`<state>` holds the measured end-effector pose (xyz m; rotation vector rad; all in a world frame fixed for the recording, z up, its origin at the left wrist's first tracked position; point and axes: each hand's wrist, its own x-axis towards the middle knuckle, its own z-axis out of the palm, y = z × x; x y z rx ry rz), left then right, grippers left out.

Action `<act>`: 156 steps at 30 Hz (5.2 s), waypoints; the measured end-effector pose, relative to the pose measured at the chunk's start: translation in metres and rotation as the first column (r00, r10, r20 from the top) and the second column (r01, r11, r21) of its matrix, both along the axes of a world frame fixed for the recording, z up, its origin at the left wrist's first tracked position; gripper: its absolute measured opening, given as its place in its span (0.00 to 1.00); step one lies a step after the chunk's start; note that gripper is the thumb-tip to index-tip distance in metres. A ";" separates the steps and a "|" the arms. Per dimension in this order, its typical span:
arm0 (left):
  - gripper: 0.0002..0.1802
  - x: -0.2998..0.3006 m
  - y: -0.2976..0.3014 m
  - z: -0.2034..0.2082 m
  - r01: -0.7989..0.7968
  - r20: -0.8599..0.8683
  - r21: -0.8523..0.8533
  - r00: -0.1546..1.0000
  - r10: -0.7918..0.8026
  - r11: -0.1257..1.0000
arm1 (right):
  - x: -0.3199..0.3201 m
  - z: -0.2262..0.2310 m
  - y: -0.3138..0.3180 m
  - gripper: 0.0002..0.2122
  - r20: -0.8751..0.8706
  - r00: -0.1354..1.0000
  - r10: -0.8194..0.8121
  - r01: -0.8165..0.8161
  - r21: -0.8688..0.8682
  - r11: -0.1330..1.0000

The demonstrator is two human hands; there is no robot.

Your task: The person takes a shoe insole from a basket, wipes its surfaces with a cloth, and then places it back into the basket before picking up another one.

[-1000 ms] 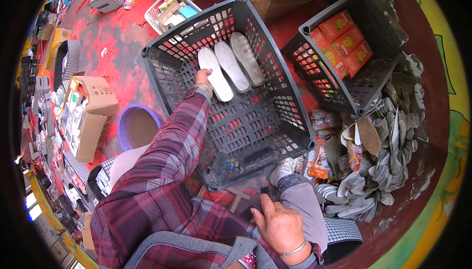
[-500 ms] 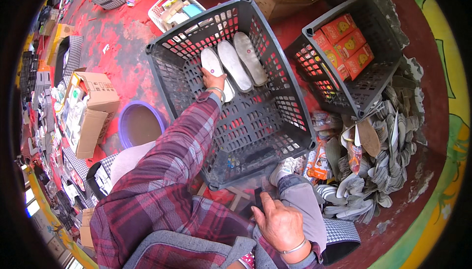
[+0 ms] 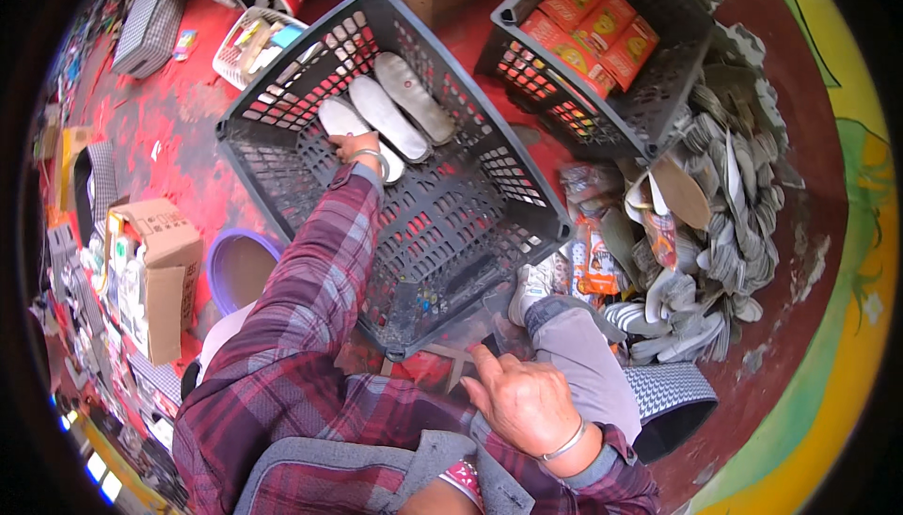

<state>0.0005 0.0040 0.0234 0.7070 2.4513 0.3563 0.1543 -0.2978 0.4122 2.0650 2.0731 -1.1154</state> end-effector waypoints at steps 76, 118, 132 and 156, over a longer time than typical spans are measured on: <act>0.15 0.057 -0.173 0.351 0.461 0.404 0.787 0.118 -0.907 0.410 | 0.154 0.000 -0.121 0.10 -0.934 -0.228 -0.275 0.872 -0.322 0.370; 0.14 0.011 -0.189 0.318 0.763 0.192 0.631 0.020 -0.981 0.139 | 0.116 -0.052 -0.117 0.18 -0.933 -0.361 -0.011 0.888 -0.347 0.302; 0.20 -0.015 -0.199 0.449 0.114 0.649 0.746 -0.340 -0.680 0.656 | -0.006 0.060 -0.025 0.18 -0.925 0.329 -0.190 0.445 -0.026 0.895; 0.21 -0.008 -0.199 0.420 0.533 0.809 0.588 -0.394 -0.436 0.609 | 0.022 0.067 0.019 0.02 -0.069 0.989 -0.129 0.125 0.858 0.498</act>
